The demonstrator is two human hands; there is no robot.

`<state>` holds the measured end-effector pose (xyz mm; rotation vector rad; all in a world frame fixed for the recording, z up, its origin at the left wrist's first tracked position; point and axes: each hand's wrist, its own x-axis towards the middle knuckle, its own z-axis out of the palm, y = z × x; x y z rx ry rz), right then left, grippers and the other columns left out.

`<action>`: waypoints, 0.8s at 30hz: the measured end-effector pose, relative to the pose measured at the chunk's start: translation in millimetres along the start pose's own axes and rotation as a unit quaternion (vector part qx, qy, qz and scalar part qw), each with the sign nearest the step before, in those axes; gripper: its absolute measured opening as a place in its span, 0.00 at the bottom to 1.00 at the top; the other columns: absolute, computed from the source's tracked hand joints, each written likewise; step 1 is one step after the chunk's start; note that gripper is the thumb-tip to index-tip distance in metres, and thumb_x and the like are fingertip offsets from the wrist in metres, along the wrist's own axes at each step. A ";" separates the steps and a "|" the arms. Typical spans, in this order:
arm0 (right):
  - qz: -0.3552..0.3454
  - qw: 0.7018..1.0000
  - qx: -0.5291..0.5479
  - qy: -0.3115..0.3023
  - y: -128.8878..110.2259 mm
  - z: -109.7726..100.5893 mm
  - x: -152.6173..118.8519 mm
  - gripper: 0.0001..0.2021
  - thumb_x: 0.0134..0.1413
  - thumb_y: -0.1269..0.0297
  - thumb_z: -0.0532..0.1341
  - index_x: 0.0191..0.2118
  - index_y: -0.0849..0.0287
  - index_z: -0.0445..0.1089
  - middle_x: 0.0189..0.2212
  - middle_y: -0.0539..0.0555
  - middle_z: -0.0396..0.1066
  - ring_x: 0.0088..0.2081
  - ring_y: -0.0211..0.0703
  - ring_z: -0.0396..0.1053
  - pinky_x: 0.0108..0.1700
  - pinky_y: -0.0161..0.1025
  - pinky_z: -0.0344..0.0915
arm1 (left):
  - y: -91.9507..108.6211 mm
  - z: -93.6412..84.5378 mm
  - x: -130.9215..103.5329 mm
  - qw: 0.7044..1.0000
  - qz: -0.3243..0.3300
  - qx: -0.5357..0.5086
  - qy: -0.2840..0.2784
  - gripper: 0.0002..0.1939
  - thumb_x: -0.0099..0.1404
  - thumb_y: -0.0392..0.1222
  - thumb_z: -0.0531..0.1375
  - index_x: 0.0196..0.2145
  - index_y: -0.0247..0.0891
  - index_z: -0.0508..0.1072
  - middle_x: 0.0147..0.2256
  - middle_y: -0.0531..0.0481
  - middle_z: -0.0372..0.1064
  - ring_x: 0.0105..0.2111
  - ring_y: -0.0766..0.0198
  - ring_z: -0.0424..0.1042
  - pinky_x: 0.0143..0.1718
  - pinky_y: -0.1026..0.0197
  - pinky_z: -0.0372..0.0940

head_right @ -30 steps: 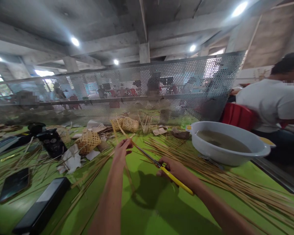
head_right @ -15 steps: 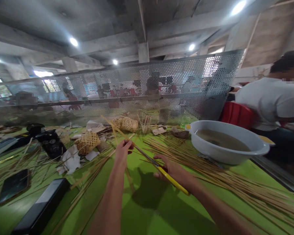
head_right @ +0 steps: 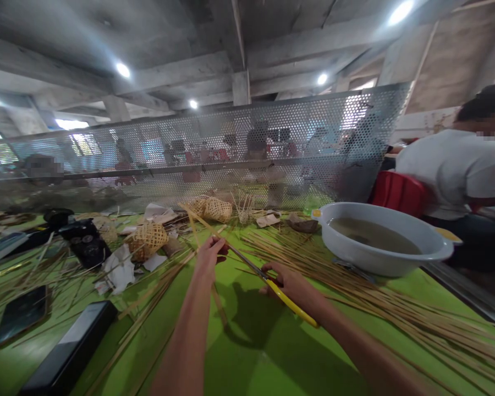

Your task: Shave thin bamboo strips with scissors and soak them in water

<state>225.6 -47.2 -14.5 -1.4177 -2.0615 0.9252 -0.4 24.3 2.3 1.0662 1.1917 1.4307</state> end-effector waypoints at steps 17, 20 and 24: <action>-0.032 0.999 -0.021 0.011 -5.7 -3.4 -5.9 0.25 0.53 0.51 0.61 0.54 0.57 0.64 0.21 0.44 0.63 0.23 0.37 0.59 0.26 0.33 0.54 | -1.4 -16.6 17.2 0.997 0.035 -0.045 0.049 0.17 0.48 0.53 0.66 0.28 0.38 0.69 0.24 0.52 0.70 0.24 0.68 0.68 0.23 0.67 0.60; -0.043 0.999 -0.032 0.009 -6.9 -3.7 -7.6 0.28 0.54 0.49 0.60 0.56 0.58 0.62 0.23 0.46 0.65 0.25 0.39 0.62 0.28 0.34 0.55 | -2.9 -16.5 17.9 0.998 0.037 -0.036 0.044 0.17 0.48 0.53 0.66 0.27 0.38 0.68 0.24 0.52 0.70 0.22 0.69 0.67 0.23 0.67 0.61; -0.043 0.999 -0.027 0.004 -11.2 -3.7 -9.6 0.31 0.53 0.47 0.60 0.59 0.57 0.60 0.27 0.48 0.68 0.28 0.42 0.65 0.30 0.35 0.57 | -3.8 -11.1 15.5 0.999 0.031 -0.026 0.020 0.17 0.47 0.53 0.67 0.26 0.37 0.70 0.23 0.51 0.71 0.22 0.67 0.69 0.23 0.66 0.61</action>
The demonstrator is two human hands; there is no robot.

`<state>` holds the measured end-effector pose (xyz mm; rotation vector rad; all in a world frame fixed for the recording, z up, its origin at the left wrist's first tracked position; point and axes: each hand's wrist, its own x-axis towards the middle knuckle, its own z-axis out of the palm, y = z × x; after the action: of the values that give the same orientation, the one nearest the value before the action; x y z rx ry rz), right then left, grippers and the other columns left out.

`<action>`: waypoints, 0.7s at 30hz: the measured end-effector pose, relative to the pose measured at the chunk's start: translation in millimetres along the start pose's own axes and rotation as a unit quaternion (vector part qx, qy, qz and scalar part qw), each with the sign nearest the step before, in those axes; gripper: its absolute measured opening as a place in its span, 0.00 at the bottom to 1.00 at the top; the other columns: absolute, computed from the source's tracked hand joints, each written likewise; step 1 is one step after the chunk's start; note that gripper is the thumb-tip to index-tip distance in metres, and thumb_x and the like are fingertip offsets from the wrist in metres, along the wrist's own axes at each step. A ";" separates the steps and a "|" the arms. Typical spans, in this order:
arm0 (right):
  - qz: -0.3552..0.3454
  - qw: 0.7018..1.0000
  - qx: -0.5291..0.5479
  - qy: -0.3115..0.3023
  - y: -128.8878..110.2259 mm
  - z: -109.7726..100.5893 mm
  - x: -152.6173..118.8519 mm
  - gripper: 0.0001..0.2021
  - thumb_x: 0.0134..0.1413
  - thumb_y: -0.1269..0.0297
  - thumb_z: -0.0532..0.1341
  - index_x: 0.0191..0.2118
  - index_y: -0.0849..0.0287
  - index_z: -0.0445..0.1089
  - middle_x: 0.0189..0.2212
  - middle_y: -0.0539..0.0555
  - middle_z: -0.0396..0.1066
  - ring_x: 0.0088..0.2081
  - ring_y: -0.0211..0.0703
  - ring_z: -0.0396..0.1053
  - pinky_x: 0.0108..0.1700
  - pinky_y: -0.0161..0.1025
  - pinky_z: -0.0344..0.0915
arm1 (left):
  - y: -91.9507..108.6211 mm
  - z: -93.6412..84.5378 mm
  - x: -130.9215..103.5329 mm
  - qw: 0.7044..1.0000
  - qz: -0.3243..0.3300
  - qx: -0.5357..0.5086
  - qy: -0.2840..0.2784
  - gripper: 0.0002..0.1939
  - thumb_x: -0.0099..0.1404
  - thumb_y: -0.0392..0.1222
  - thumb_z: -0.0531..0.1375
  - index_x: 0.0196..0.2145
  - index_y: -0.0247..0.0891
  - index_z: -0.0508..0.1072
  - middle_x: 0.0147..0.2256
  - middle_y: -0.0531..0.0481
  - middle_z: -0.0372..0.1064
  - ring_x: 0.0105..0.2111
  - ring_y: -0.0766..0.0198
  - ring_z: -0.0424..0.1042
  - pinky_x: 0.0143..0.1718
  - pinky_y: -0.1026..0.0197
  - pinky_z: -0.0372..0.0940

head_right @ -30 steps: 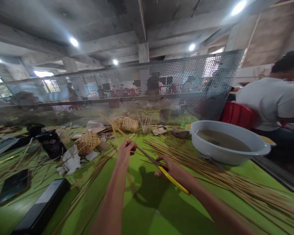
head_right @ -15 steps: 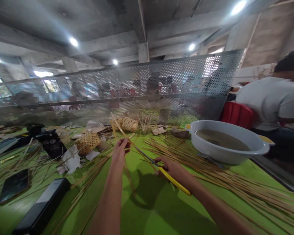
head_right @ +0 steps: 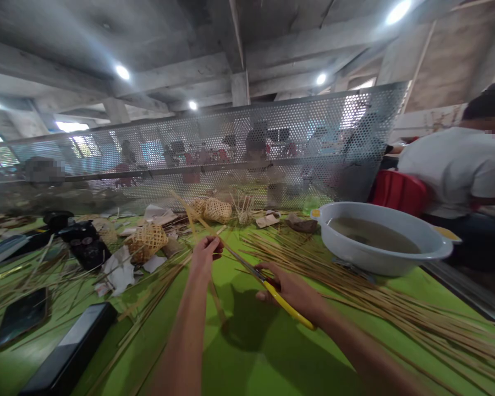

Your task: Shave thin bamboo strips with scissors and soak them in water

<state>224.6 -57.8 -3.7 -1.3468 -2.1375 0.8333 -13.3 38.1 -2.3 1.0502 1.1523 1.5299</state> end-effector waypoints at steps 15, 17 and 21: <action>0.034 0.999 -0.005 0.013 3.7 4.2 5.9 0.27 0.52 0.50 0.59 0.54 0.61 0.65 0.31 0.53 0.73 0.29 0.44 0.67 0.30 0.36 0.59 | -1.5 6.3 -5.0 1.000 0.000 0.000 -0.025 0.16 0.50 0.52 0.67 0.27 0.37 0.70 0.25 0.50 0.73 0.23 0.67 0.71 0.24 0.66 0.62; 0.022 0.999 -0.018 0.025 0.9 3.5 4.7 0.28 0.52 0.48 0.59 0.54 0.62 0.65 0.32 0.54 0.72 0.30 0.45 0.67 0.30 0.36 0.58 | -0.8 5.0 -5.3 1.000 -0.001 -0.004 -0.030 0.16 0.50 0.52 0.66 0.27 0.37 0.70 0.25 0.50 0.73 0.24 0.67 0.71 0.25 0.66 0.63; 0.002 0.999 -0.026 0.020 1.0 3.4 2.8 0.31 0.53 0.44 0.57 0.56 0.62 0.63 0.30 0.53 0.71 0.30 0.45 0.66 0.30 0.36 0.58 | -0.2 3.5 -4.2 0.999 -0.004 -0.004 -0.031 0.17 0.49 0.52 0.67 0.27 0.37 0.70 0.25 0.50 0.73 0.23 0.66 0.71 0.25 0.65 0.63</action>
<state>221.8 -55.8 -6.6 -1.3823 -2.1400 0.7512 -9.1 34.7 -2.2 1.0787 1.1046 1.4839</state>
